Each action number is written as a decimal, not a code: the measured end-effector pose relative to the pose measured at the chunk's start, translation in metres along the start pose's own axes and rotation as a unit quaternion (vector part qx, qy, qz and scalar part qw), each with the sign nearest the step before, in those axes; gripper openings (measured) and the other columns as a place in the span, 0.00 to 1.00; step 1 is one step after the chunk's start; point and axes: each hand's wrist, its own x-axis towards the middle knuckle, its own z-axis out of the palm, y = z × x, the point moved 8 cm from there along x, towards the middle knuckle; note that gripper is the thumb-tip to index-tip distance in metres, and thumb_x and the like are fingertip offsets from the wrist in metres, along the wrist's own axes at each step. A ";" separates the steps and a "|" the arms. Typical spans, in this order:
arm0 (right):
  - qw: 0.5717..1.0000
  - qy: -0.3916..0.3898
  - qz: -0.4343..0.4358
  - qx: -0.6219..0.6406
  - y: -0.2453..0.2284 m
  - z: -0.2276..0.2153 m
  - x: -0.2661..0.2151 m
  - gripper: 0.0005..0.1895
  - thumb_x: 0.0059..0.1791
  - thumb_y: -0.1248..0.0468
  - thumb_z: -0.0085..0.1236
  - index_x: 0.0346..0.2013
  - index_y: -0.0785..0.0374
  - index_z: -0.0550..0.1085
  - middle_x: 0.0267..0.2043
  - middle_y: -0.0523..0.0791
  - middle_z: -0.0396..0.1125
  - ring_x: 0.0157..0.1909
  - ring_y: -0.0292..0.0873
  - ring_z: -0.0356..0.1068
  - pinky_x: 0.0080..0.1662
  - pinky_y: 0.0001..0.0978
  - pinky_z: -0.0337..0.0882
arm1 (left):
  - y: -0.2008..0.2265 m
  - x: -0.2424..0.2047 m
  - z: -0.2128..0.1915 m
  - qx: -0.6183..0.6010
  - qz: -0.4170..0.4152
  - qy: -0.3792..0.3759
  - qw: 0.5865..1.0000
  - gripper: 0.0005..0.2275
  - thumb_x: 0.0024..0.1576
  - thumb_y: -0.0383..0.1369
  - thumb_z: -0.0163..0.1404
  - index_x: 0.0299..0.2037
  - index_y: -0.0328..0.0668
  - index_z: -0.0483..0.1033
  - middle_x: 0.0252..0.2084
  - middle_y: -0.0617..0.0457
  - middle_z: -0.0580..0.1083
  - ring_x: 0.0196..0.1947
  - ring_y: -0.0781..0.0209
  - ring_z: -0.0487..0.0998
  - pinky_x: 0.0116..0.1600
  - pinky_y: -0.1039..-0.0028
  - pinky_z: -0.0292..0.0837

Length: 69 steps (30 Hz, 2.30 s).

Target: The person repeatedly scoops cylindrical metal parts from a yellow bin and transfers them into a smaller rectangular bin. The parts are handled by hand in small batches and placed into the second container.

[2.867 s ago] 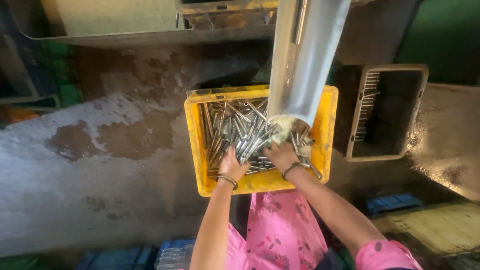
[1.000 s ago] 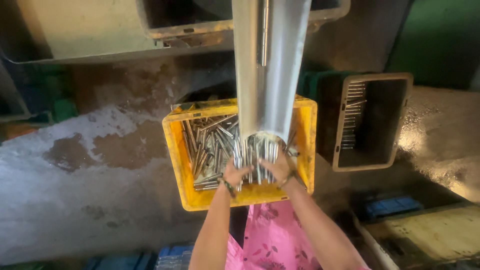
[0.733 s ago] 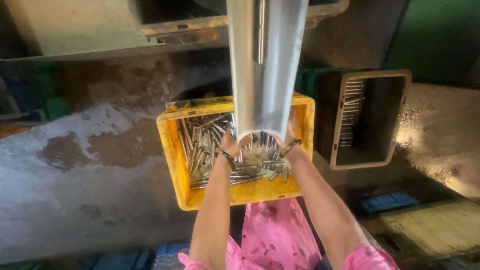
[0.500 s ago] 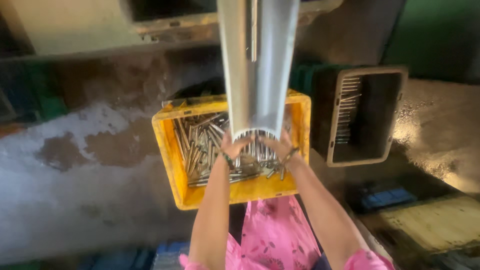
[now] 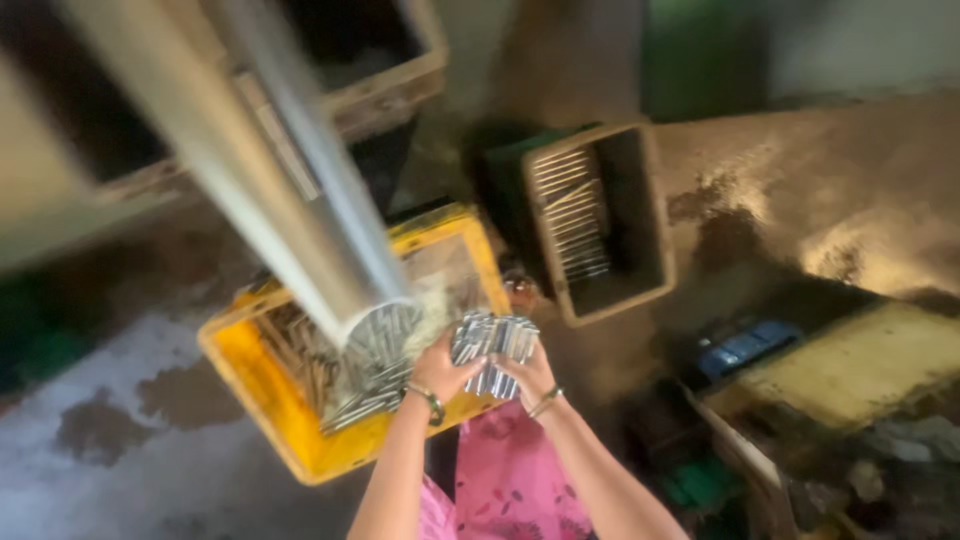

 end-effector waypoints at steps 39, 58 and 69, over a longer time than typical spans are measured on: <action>0.860 0.105 0.043 -0.497 -0.098 -0.221 0.284 0.46 0.47 0.42 0.54 0.70 0.66 0.55 0.66 0.63 0.58 0.67 0.62 0.58 0.63 0.46 0.60 | 0.217 0.165 0.125 0.177 0.242 0.226 0.927 0.25 0.61 0.24 0.48 0.69 0.54 0.64 0.67 0.46 0.68 0.61 0.43 0.74 0.59 0.57 0.77; 0.764 0.120 0.203 -0.600 -0.086 -0.243 0.252 0.48 0.56 0.30 0.30 0.71 0.68 0.63 0.69 0.64 0.60 0.71 0.61 0.59 0.70 0.50 0.57 | 0.075 -0.010 0.014 0.063 0.142 0.361 0.919 0.19 0.53 0.18 0.46 0.51 0.47 0.78 0.56 0.44 0.75 0.58 0.46 0.76 0.59 0.62 0.75; 0.764 0.204 0.194 -0.580 -0.149 -0.210 0.246 0.54 0.56 0.25 0.21 0.70 0.69 0.66 0.68 0.65 0.64 0.70 0.60 0.64 0.69 0.54 0.61 | -0.022 -0.078 -0.049 0.030 0.046 0.506 0.861 0.17 0.51 0.16 0.47 0.48 0.42 0.75 0.52 0.42 0.74 0.58 0.43 0.74 0.61 0.58 0.71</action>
